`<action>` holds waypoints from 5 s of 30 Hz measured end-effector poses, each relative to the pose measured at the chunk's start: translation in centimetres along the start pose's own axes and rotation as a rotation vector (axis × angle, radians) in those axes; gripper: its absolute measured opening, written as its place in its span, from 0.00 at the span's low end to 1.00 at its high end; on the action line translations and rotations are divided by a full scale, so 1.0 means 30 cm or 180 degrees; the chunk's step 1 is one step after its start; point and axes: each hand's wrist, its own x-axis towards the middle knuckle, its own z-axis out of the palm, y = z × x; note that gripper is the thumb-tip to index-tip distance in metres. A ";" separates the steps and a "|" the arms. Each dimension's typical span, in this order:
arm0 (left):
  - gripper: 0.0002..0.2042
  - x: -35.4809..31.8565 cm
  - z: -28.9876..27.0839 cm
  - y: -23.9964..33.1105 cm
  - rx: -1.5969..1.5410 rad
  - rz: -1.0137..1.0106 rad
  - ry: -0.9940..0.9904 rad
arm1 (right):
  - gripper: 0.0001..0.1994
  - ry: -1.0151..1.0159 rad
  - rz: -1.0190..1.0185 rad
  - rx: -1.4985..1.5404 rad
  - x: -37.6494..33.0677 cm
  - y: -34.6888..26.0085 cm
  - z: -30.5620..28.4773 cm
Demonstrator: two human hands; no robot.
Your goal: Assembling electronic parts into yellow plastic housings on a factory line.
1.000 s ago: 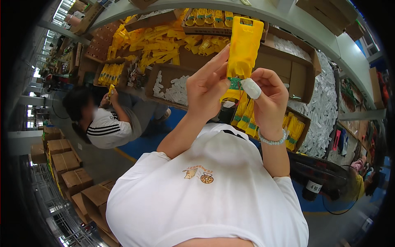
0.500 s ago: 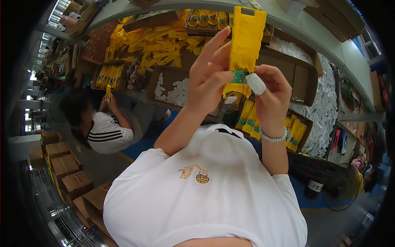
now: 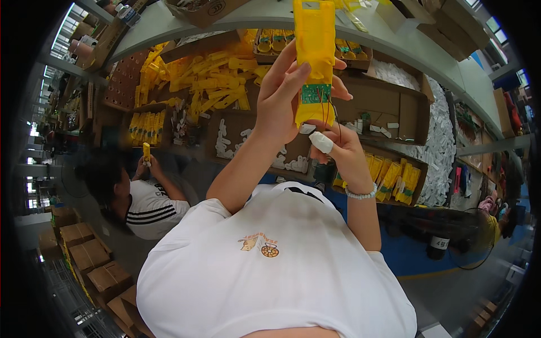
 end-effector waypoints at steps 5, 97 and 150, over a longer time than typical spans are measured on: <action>0.23 -0.041 -0.064 0.022 0.0797 0.0314 0.0146 | 0.11 0.0222 -0.0243 0.0192 0.036 0.062 0.088; 0.22 -0.318 -0.158 -0.009 -0.0429 -0.1373 -0.0155 | 0.10 0.0979 -0.1694 -0.0002 0.173 0.087 0.178; 0.24 -0.624 -0.594 0.034 -0.1141 -0.1136 0.1351 | 0.09 0.0774 -0.0097 -0.2019 0.311 0.690 0.123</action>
